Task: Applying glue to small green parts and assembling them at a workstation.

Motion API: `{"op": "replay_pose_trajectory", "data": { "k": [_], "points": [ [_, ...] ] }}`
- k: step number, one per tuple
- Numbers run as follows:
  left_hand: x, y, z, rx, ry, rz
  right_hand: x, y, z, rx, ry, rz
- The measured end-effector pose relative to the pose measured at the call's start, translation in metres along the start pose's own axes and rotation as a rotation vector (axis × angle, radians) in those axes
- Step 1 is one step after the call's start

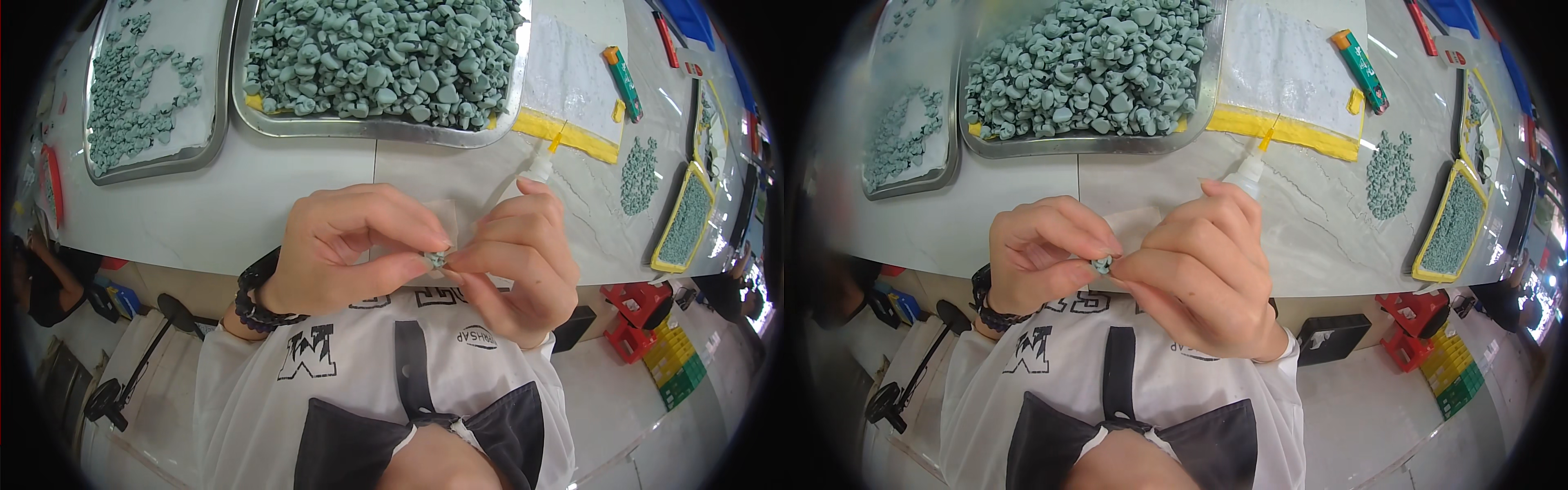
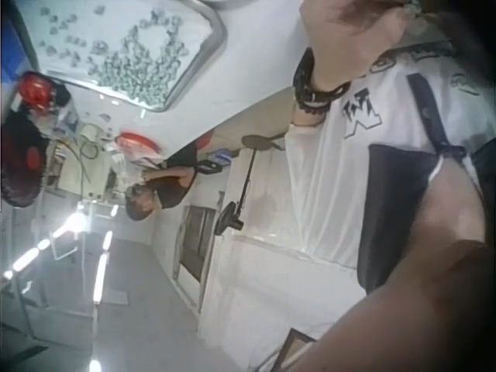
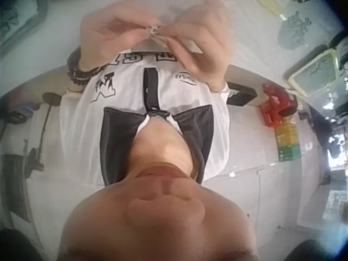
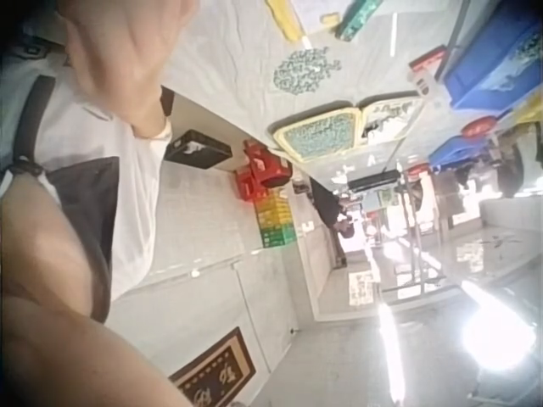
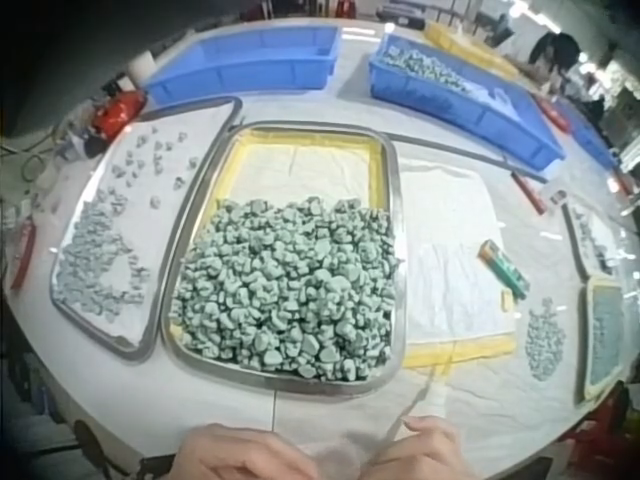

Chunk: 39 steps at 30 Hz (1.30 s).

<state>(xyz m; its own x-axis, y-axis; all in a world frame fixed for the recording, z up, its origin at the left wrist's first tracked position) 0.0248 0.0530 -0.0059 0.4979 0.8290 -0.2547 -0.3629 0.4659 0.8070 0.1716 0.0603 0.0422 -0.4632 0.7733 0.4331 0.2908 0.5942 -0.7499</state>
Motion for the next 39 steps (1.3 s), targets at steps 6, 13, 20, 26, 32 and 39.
{"op": "replay_pose_trajectory", "data": {
  "k": [6, 13, 20, 26, 32, 39],
  "points": [
    [0.000, 0.003, -0.001, 0.049, 0.020, 0.044, 0.000, 0.001, 0.003, 0.024, 0.019, 0.040],
    [-0.001, 0.012, 0.002, 0.248, 0.049, 0.183, -0.002, 0.007, 0.007, 0.229, -0.025, 0.171],
    [-0.002, 0.014, 0.002, 0.304, 0.039, 0.188, -0.006, 0.009, 0.010, 0.283, 0.000, 0.227],
    [-0.003, 0.011, 0.001, 0.150, 0.046, 0.193, -0.003, 0.001, 0.003, 0.120, 0.101, 0.058],
    [-0.002, 0.009, -0.001, 0.032, 0.041, 0.133, 0.000, -0.004, 0.004, 0.000, 0.105, -0.008],
    [-0.002, 0.010, -0.001, 0.084, 0.034, 0.131, 0.002, -0.008, 0.001, -0.132, 0.107, -0.029]
  ]
}}
Point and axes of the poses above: each hand's wrist, its own x-axis towards the middle knuckle, its own z-axis out of the palm, y = z × x, the point moved 6 cm from there along x, towards the middle knuckle, and after that the axes turned 9 degrees about -z, right-handed, at the moved point
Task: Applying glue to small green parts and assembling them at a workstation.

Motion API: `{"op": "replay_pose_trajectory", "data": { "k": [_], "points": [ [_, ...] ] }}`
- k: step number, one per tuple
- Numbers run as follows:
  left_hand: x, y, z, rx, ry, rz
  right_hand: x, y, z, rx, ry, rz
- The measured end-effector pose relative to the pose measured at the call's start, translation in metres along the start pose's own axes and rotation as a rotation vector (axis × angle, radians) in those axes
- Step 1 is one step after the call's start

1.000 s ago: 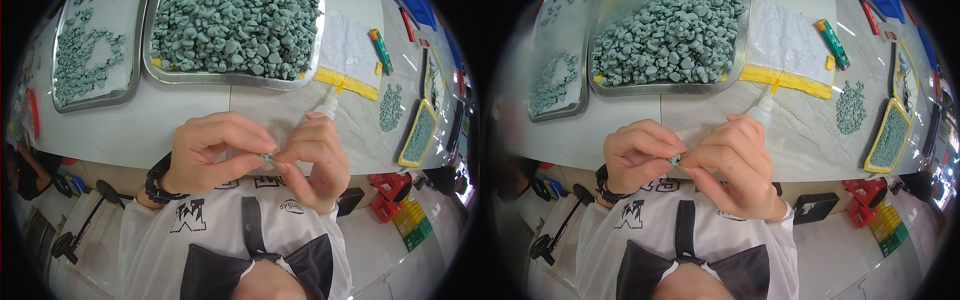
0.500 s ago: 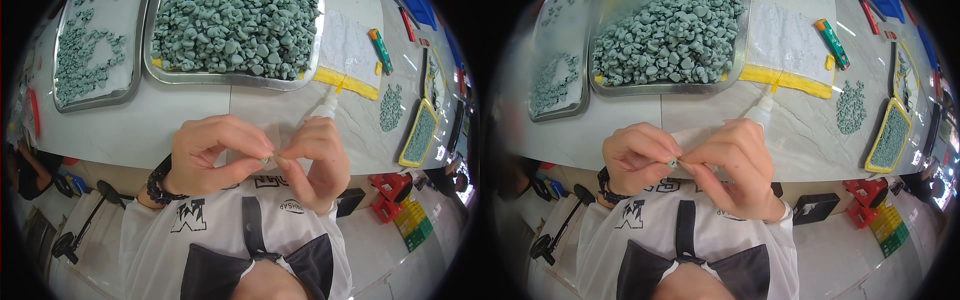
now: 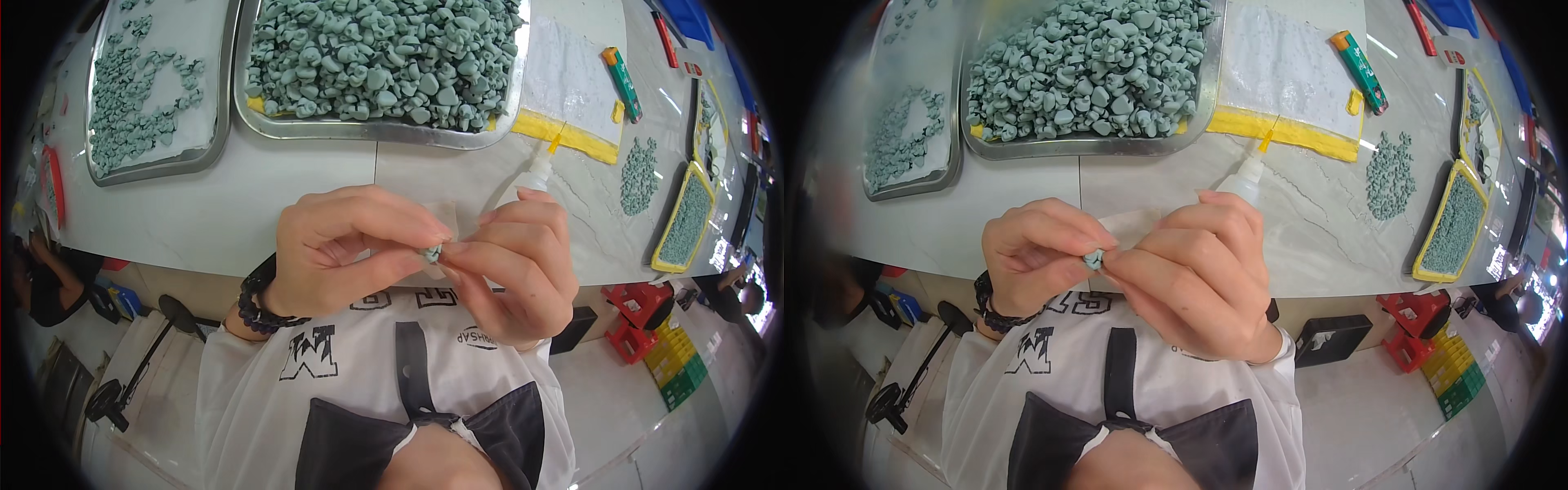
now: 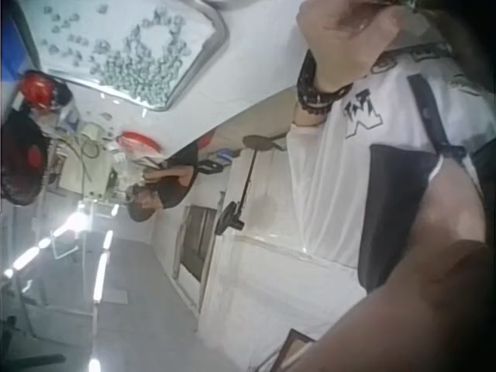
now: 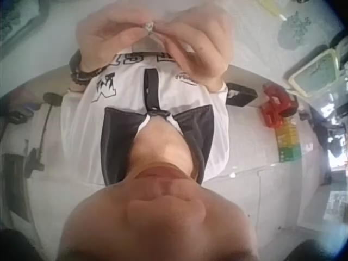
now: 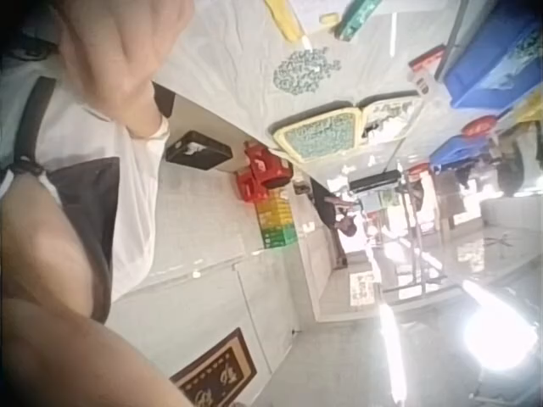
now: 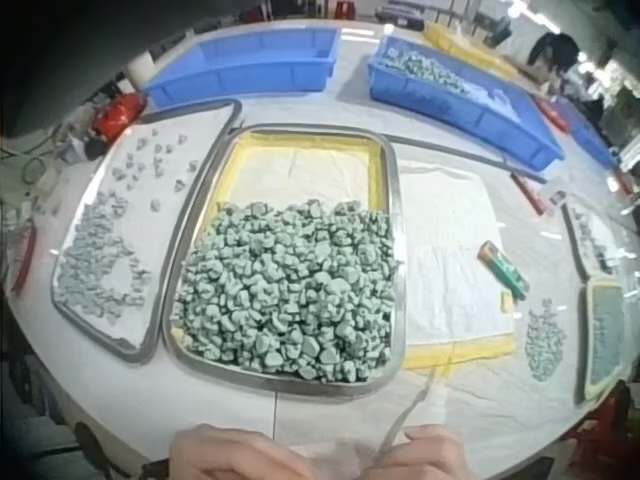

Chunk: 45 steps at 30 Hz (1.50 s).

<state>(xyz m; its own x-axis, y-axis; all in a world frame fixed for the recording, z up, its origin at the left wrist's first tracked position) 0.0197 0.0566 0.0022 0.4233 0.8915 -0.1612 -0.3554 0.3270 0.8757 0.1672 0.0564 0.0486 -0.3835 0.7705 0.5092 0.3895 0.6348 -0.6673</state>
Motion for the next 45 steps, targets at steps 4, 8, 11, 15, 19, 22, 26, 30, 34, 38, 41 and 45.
{"op": "replay_pose_trajectory", "data": {
  "k": [4, 8, 11, 15, 19, 22, 26, 30, 34, 38, 41, 45],
  "points": [
    [-0.001, -0.001, -0.001, -0.005, 0.017, -0.012, 0.000, -0.002, 0.000, -0.031, -0.008, 0.002],
    [-0.001, -0.002, -0.002, 0.026, 0.032, 0.001, 0.000, -0.001, 0.002, -0.044, -0.014, 0.010],
    [-0.001, -0.002, -0.002, 0.062, 0.039, 0.015, -0.001, -0.001, 0.002, -0.049, 0.001, 0.010],
    [-0.002, -0.003, -0.003, 0.088, 0.063, 0.015, -0.005, -0.002, 0.006, -0.090, 0.008, 0.003],
    [-0.003, -0.005, -0.005, 0.085, 0.141, -0.005, -0.007, -0.003, 0.008, -0.160, 0.054, -0.030],
    [-0.003, -0.003, -0.004, 0.107, 0.116, 0.031, -0.007, -0.002, 0.008, -0.086, 0.031, 0.023],
    [-0.003, 0.004, -0.004, 0.263, 0.085, 0.112, -0.001, -0.009, 0.007, -0.076, 0.000, 0.010],
    [-0.005, 0.005, -0.009, 0.215, 0.173, 0.078, 0.005, -0.008, 0.011, -0.102, 0.005, 0.046],
    [-0.020, 0.035, -0.017, 0.487, 0.181, 0.206, 0.005, -0.017, 0.006, -0.129, 0.012, -0.060],
    [-0.037, 0.100, -0.082, 0.912, 0.774, 0.462, -0.005, -0.024, -0.005, 0.073, 0.025, -0.179],
    [-0.019, 0.125, -0.098, 1.413, 0.757, 0.317, -0.016, -0.009, -0.015, -0.016, 0.067, -0.021],
    [-0.048, 0.185, -0.047, 1.324, 0.649, 0.650, -0.025, -0.007, -0.033, -0.005, 0.222, -0.093]
  ]
}}
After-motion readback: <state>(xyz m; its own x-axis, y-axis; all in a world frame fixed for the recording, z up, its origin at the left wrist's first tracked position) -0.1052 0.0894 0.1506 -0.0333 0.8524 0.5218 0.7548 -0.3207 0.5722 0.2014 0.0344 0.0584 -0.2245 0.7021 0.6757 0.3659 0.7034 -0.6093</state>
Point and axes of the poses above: each hand's wrist, its own x-axis towards the middle knuckle, its own z-axis out of the palm, y = z × x, the point moved 6 cm from there along x, towards the middle knuckle, and after that the axes turned 9 degrees about -z, right-handed, at the moved point
